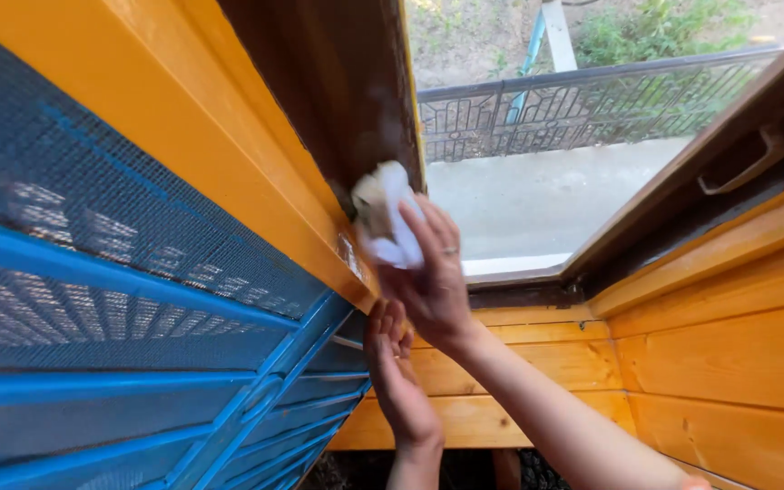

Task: Wiping a window glass and its surrounding wooden lattice frame with a cloth.

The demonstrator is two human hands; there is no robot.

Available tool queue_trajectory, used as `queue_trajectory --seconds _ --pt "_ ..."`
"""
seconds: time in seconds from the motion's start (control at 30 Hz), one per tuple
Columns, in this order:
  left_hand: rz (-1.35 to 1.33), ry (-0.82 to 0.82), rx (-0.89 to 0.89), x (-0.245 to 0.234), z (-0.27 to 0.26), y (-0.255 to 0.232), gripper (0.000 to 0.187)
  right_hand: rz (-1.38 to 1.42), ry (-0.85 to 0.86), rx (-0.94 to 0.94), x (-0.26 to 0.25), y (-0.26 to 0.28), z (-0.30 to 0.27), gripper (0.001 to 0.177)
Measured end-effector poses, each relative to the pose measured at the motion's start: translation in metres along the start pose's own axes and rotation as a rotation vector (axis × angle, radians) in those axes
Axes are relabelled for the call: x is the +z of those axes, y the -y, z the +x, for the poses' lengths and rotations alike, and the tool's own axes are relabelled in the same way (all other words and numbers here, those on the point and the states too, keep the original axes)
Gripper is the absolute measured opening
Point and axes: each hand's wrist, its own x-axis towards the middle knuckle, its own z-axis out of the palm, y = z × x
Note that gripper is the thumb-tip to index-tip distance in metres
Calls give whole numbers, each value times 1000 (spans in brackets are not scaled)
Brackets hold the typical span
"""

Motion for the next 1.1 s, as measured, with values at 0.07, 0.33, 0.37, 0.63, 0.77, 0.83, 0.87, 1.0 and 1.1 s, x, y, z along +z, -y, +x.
queue_trajectory --seconds 0.07,0.33,0.37,0.63,0.77,0.83,0.87,1.0,1.1 --pt "16 -114 -165 -34 11 33 57 -379 38 -425 21 -19 13 63" --pt "184 -87 -302 -236 28 224 70 -404 38 -413 35 -223 -67 52" --pt "157 -52 -345 -270 31 255 71 -396 29 -397 37 -247 -80 51" --pt "135 -29 -621 -387 37 421 70 -521 86 -229 31 -460 -195 53" --pt "256 -1 -470 -311 36 389 63 -662 165 -74 30 -507 -225 54" --pt "318 1 -410 -273 41 354 61 -646 144 -57 32 -493 -220 52" --pt "376 0 -353 -250 39 333 60 -632 129 -37 30 -479 -218 50" --pt "507 45 -236 -176 33 260 53 -467 63 -86 30 -410 -183 40" --pt "538 226 88 -101 35 167 49 -182 -4 -53 39 -327 -136 25"
